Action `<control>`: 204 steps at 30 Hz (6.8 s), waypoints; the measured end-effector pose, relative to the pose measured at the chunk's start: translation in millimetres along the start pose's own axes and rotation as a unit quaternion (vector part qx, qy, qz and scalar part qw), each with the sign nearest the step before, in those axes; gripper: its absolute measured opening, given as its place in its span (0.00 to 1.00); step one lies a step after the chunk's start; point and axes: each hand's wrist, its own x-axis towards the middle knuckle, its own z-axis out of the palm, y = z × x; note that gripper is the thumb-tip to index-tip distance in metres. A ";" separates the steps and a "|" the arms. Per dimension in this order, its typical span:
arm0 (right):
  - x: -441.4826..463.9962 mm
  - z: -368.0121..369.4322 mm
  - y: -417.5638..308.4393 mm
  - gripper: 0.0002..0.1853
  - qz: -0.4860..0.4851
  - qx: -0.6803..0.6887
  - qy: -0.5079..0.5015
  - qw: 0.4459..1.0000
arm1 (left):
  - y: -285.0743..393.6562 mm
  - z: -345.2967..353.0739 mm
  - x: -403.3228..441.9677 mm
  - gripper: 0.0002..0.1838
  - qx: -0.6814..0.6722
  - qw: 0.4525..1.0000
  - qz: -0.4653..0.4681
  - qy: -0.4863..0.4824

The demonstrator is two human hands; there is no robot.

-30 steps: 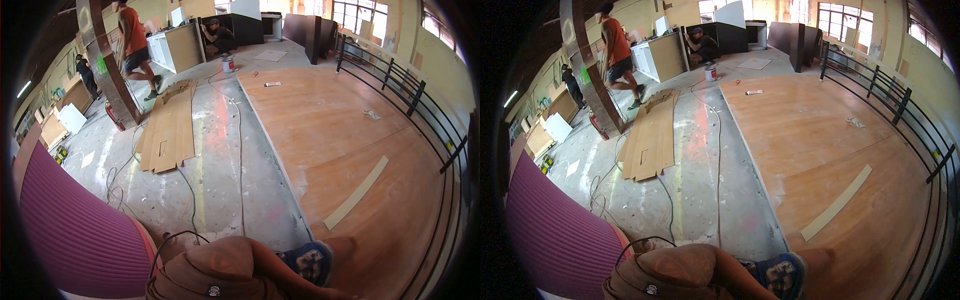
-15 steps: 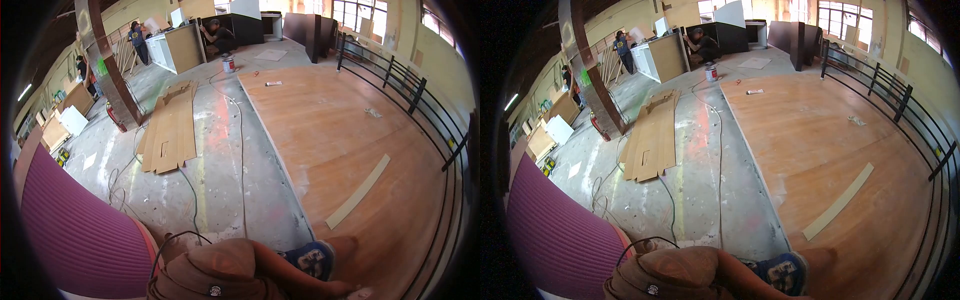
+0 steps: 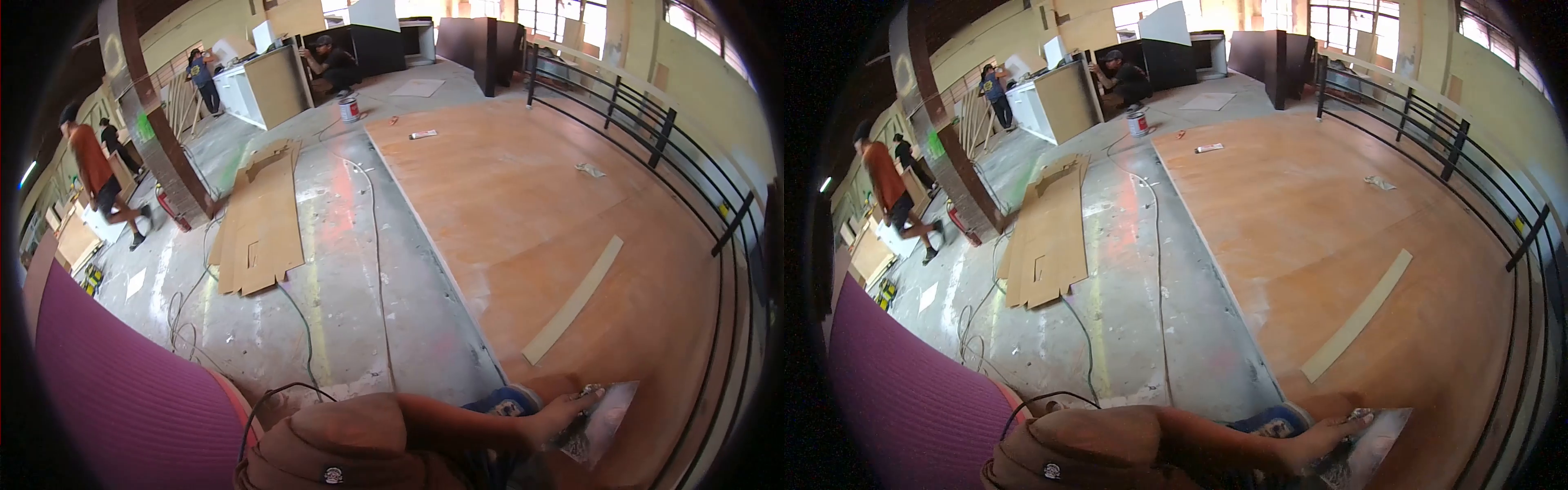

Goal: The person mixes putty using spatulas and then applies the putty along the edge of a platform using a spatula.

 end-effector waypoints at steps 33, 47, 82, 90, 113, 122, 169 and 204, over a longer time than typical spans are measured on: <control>-45.1 -18.3 -18.8 0.11 0.004 -0.067 0.066 0.996 | -33.8 -2.6 5.3 0.13 0.430 0.832 0.348 -0.028; -48.3 -41.6 -44.8 0.09 -0.068 0.038 0.215 0.973 | -75.3 -27.2 -6.3 0.16 0.563 0.788 0.193 -0.157; -103.2 -65.2 7.0 0.14 0.104 0.140 0.175 0.969 | -90.0 -66.0 55.7 0.17 0.567 0.801 0.130 -0.144; -101.8 -67.7 30.0 0.29 -0.223 -0.568 -0.018 0.792 | -102.9 -40.7 57.9 0.24 0.331 0.898 -0.267 -0.113; 56.3 -132.4 277.7 0.26 0.155 -0.304 0.497 0.797 | -65.7 -45.1 113.4 0.26 0.599 0.797 0.070 0.040; 57.7 -127.9 277.2 0.19 0.201 -0.324 0.433 0.817 | -68.9 -54.9 132.1 0.22 0.668 0.741 0.032 0.051; 57.5 -120.5 290.4 0.21 0.080 -0.329 0.507 0.793 | -91.8 -30.8 124.3 0.28 0.776 0.622 0.077 0.070; 51.4 -118.3 266.5 0.26 0.108 -0.212 0.520 0.820 | -103.0 -32.7 126.3 0.31 0.825 0.556 0.094 0.044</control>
